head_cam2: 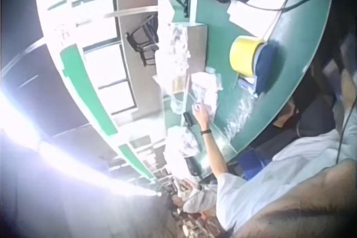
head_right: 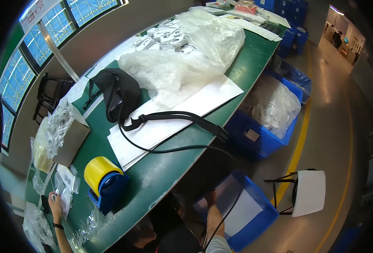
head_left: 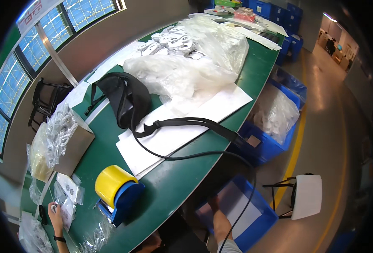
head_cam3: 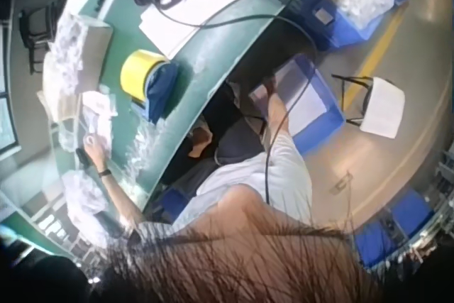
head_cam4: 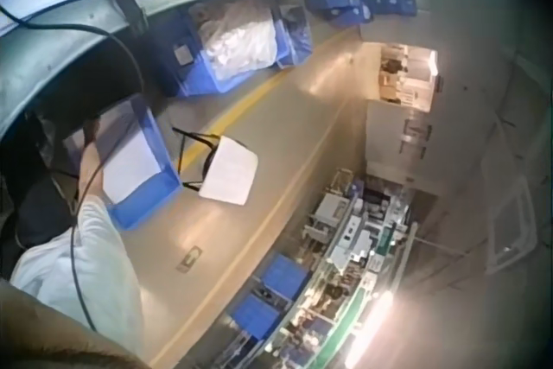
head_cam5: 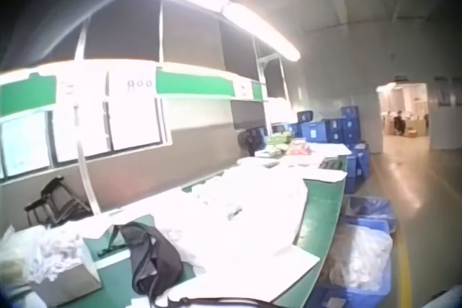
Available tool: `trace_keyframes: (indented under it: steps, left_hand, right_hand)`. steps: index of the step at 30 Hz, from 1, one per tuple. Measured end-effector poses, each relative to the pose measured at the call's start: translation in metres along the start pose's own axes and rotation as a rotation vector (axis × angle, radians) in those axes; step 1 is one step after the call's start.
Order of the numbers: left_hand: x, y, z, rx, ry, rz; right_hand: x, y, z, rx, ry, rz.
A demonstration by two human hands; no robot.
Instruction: Picking up white cables, inspecting them, and placing them into individual plastic bags at a workstation.
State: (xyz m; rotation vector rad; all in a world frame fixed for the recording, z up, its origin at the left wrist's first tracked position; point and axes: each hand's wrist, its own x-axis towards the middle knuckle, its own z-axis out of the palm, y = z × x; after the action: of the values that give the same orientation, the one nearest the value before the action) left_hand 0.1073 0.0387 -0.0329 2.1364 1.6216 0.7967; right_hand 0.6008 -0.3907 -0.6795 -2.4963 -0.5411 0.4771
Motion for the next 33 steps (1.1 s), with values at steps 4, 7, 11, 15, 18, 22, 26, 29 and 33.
trace_keyframes:
  steps: [4, 7, 11, 15, 18, 22, 26, 29, 33]
  left_hand:
    - [-0.006, 0.000, -0.020, -0.014, 0.016, -0.031]
    - [-0.003, 0.001, 0.005, 0.014, -0.001, 0.050]
    - [-0.014, 0.035, -0.014, 0.041, 0.097, 0.095]
    - [-0.029, 0.071, -0.034, 0.174, 0.095, -0.031]
    - [-0.024, 0.065, -0.038, 0.281, 0.145, 0.239]
    - [-0.014, 0.102, -0.039, 0.413, 0.244, 0.371]
    - [0.034, 0.140, -0.017, -0.391, -0.046, 0.069]
    - [0.087, 0.132, 0.030, -0.733, -0.262, -0.243]
    - [0.111, 0.142, 0.076, -0.939, -0.208, -0.472]
  right_hand:
    - [0.020, -0.052, -0.005, -0.137, -0.271, -0.128]
    - [0.005, -0.024, -0.039, -0.389, 0.004, -0.524]
    - [-0.010, -0.046, -0.123, 0.105, 0.122, -0.017]
    - [-0.034, -0.091, -0.311, 1.001, 1.005, 0.172]
    - [-0.091, -0.257, -0.515, 0.954, 0.918, -0.116]
    - [-0.123, -0.482, -0.619, 1.027, 0.221, -0.791]
    - [-0.063, -0.659, -0.565, 0.693, -0.541, -1.022]
    - [0.011, -0.723, -0.472, 0.608, -0.475, -0.968]
    - [0.037, -0.761, -0.383, 0.373, -0.362, -0.901]
